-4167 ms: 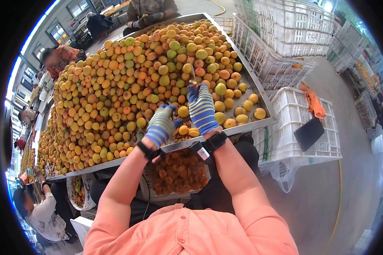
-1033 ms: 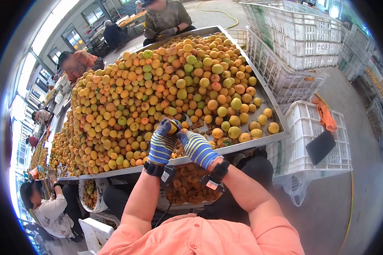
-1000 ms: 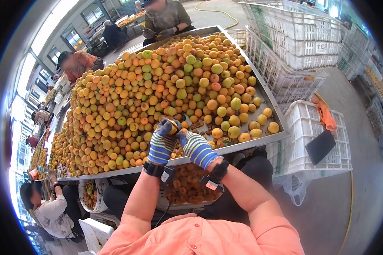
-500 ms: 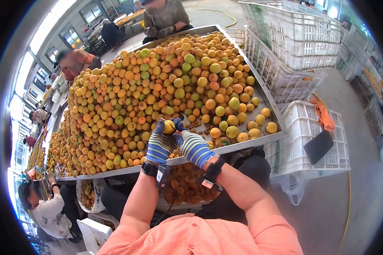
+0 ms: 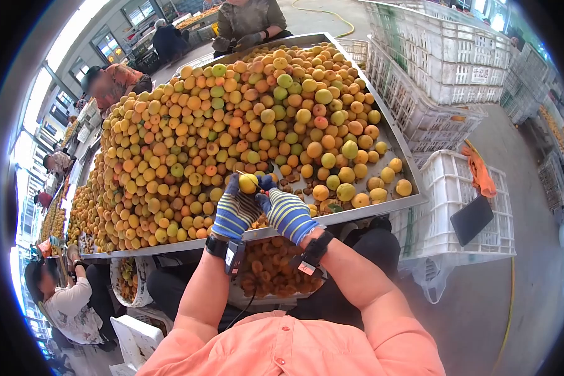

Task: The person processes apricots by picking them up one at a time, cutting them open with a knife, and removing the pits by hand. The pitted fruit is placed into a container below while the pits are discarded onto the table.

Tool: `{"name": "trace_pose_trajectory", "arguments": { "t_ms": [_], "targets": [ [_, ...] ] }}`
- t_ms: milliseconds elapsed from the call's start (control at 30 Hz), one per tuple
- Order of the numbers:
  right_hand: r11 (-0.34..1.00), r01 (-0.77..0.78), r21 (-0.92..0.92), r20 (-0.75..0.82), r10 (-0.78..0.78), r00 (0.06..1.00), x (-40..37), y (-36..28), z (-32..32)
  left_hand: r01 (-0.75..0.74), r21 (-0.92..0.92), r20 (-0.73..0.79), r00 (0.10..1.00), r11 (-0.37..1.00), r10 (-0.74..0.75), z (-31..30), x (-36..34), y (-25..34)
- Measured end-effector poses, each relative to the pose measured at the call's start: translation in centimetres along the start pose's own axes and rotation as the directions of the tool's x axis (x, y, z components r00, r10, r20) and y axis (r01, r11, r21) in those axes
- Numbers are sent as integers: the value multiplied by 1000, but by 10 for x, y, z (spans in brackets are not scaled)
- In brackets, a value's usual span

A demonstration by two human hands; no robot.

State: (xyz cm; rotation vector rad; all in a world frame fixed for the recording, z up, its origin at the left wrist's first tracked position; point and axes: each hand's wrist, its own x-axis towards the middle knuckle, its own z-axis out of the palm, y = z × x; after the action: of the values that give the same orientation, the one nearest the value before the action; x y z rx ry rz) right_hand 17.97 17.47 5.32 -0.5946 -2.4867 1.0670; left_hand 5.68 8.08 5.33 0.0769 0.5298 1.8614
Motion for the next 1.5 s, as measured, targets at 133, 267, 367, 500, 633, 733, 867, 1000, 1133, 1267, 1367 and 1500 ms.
{"name": "trace_pose_trajectory", "arguments": {
  "t_ms": [133, 267, 367, 500, 633, 733, 867, 1000, 1133, 1267, 1367, 1500],
  "targets": [
    [999, -4, 54, 36, 2, 999, 0, -4, -7, -154, 358, 68, 988, 921, 139, -16, 8, 7],
    [998, 15, 59, 74, -19, 997, 3, 1, -10, -276, 819, 115, 938, 502, 327, -9, 7, 9],
    [997, 0, 74, 24, -2, 1000, 2, -5, -8, -219, 316, 83, 976, 923, 203, -5, 2, 4],
    [999, 43, 32, 20, -43, 999, 0, 1, 1, -2, 62, 51, 999, 998, -1, -1, -9, -3],
    [999, 38, -13, 34, -38, 999, -3, 0, 5, -180, 381, 48, 983, 907, 175, 0, -10, -3],
    [999, 35, 30, 46, -36, 998, -5, -3, 3, -258, 571, -2, 949, 779, 316, 6, -8, -5],
    [990, 61, 128, 100, -74, 992, -1, 10, 21, -245, 712, -18, 930, 658, 366, 6, -8, -4],
    [764, -322, 559, 380, 109, 919, -5, -7, 4, -252, 687, -16, 932, 681, 362, -2, -7, -3],
    [305, -627, 716, 613, 155, 775, -7, -8, 8, -245, 431, -18, 960, 869, 279, -11, -4, -1],
    [942, 324, 83, 141, -333, 932, 5, 16, 7, -190, 106, -150, 967, 976, 205, -7, -5, 7],
    [968, 26, 250, 120, -58, 991, 8, 16, -18, -232, 152, -176, 950, 961, 257, -17, -4, 18],
    [959, 6, 283, -88, 20, 996, 15, 6, -24, -215, 296, -102, 962, 931, 255, -24, -4, 6]
  ]
}}
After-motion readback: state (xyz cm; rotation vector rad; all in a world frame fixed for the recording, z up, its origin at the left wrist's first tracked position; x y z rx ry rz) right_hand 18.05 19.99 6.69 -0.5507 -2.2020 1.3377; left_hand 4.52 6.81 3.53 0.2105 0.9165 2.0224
